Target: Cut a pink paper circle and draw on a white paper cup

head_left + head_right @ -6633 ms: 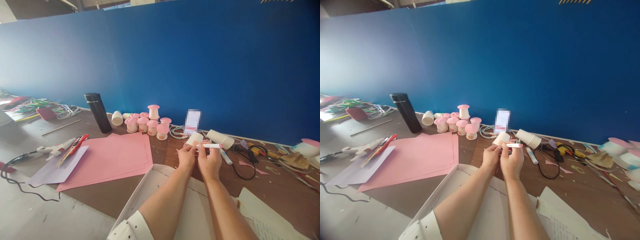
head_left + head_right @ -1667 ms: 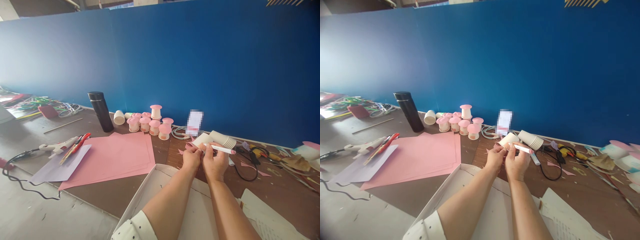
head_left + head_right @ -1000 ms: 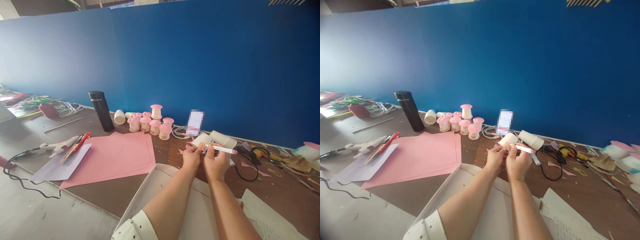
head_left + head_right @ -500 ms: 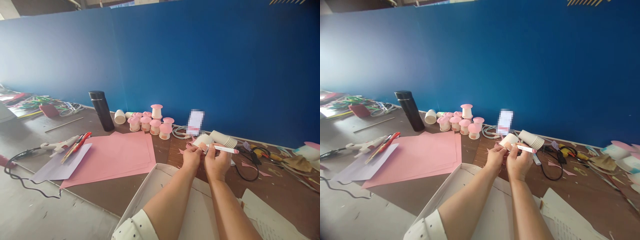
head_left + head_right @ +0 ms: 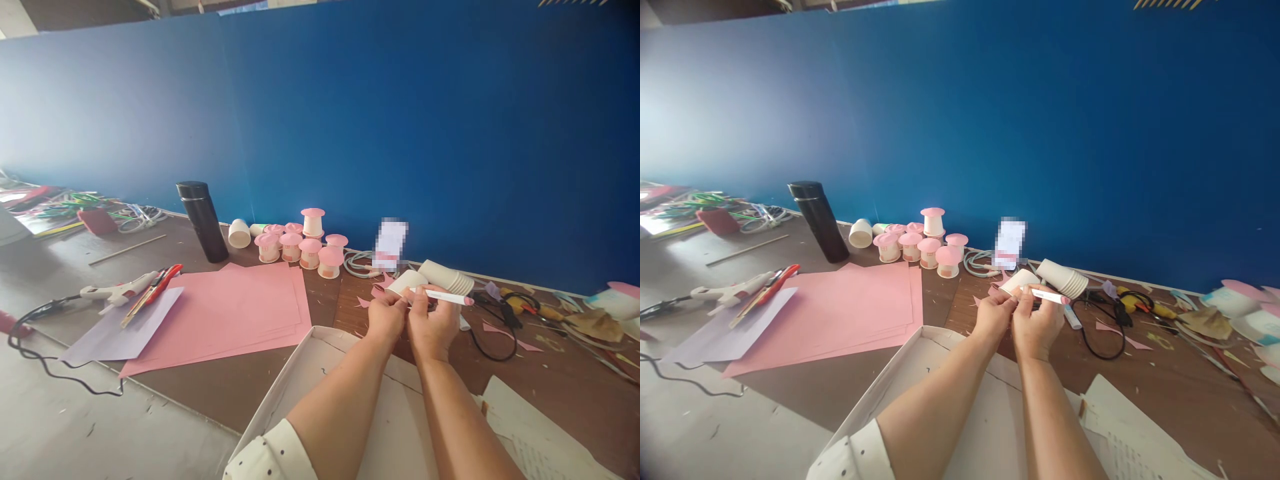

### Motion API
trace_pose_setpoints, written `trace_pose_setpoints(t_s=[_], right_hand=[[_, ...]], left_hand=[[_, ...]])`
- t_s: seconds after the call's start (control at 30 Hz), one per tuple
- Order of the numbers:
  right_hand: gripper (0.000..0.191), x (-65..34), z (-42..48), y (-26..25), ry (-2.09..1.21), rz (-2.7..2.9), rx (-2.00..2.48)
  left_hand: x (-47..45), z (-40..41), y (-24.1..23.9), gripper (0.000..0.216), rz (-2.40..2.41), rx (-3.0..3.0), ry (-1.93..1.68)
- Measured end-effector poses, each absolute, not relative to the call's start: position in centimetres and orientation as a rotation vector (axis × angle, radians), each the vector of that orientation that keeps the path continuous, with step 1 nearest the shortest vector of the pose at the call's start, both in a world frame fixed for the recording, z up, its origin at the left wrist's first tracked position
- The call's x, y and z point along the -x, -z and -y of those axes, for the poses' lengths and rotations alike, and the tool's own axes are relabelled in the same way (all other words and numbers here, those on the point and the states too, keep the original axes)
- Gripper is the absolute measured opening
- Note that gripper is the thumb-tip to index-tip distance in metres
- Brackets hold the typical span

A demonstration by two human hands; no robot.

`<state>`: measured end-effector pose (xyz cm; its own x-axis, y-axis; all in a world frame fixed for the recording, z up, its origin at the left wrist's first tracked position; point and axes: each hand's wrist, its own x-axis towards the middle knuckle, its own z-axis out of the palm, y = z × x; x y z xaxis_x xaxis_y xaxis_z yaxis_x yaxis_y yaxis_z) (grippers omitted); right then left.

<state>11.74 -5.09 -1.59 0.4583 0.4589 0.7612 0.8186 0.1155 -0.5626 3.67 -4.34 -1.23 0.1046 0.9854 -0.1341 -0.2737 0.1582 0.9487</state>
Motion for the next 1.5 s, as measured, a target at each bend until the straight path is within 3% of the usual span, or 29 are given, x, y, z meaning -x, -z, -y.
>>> trace_pose_setpoints(t_s=[0.3, 0.63, 1.5], right_hand=[[0.026, -11.7, 5.2, 1.5, 0.374, 1.185, 1.515], [0.029, -10.8, 5.7, 0.8, 0.306, 1.148, 1.440], [0.029, -11.1, 5.2, 1.6, 0.355, 1.256, 1.448]], left_hand=[[-3.8, 4.3, 1.5, 0.018, -0.996, -0.922, -1.163], [-3.6, 3.5, 1.4, 0.012, -0.715, -0.330, -1.195], [-4.0, 3.3, 2.3, 0.022, -0.722, -0.511, -1.192]])
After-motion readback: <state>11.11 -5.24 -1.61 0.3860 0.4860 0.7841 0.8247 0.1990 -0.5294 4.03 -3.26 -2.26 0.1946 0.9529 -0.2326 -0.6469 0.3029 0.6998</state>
